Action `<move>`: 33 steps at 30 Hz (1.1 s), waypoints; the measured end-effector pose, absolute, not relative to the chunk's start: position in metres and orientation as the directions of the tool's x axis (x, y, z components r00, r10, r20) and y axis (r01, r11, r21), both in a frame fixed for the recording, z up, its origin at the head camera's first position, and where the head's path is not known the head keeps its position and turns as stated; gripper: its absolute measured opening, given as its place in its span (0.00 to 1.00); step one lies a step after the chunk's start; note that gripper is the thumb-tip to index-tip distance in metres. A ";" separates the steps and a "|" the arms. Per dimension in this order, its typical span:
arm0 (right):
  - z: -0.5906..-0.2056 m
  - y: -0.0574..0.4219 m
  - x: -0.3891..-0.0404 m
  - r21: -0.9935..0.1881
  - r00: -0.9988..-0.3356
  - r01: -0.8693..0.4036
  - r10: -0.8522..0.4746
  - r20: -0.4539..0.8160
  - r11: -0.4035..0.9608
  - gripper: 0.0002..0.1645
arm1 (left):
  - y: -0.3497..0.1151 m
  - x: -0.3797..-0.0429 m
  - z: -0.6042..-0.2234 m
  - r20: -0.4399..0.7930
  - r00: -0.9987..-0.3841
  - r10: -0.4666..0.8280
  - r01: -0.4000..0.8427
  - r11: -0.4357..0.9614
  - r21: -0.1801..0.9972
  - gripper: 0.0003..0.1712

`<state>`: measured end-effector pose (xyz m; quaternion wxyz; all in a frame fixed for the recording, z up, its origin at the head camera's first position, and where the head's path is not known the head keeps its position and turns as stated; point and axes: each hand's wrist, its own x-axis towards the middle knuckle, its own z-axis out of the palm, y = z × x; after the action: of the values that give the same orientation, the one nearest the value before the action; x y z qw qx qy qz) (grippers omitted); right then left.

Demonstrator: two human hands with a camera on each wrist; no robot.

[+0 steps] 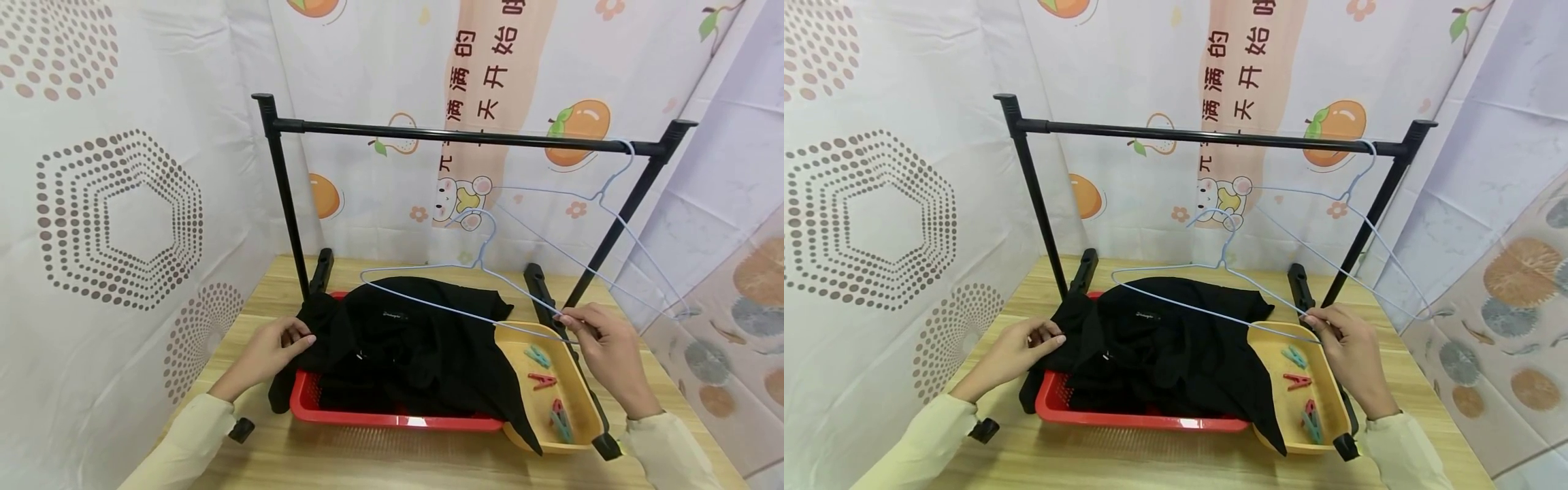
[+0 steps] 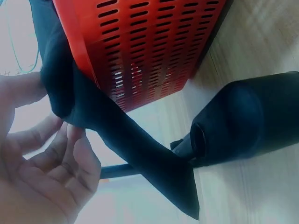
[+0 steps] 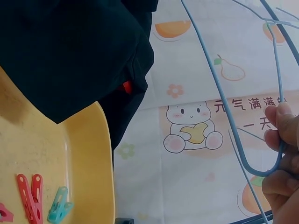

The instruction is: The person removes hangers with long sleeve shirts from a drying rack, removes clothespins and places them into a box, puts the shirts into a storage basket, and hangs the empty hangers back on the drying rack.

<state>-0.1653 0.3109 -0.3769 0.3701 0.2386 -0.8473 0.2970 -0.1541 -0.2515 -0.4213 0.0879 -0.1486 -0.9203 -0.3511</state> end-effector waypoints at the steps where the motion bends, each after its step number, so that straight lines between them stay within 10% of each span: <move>1: -0.377 0.311 -0.165 -0.329 -0.614 -0.622 -0.181 0.769 0.710 0.14 | -0.253 -0.154 -0.421 0.257 -0.945 0.200 0.320 0.714 0.622 0.07; 33: -0.368 0.325 -0.157 -0.339 -0.595 -0.588 -0.109 0.796 0.735 0.15 | -0.254 -0.146 -0.436 -0.041 -0.993 0.115 0.041 0.627 0.778 0.10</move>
<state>-0.1573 0.3247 -0.3680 0.3997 0.2070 -0.8412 0.2998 -0.1460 -0.2544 -0.4356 -0.0433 -0.0432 -0.9010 -0.4296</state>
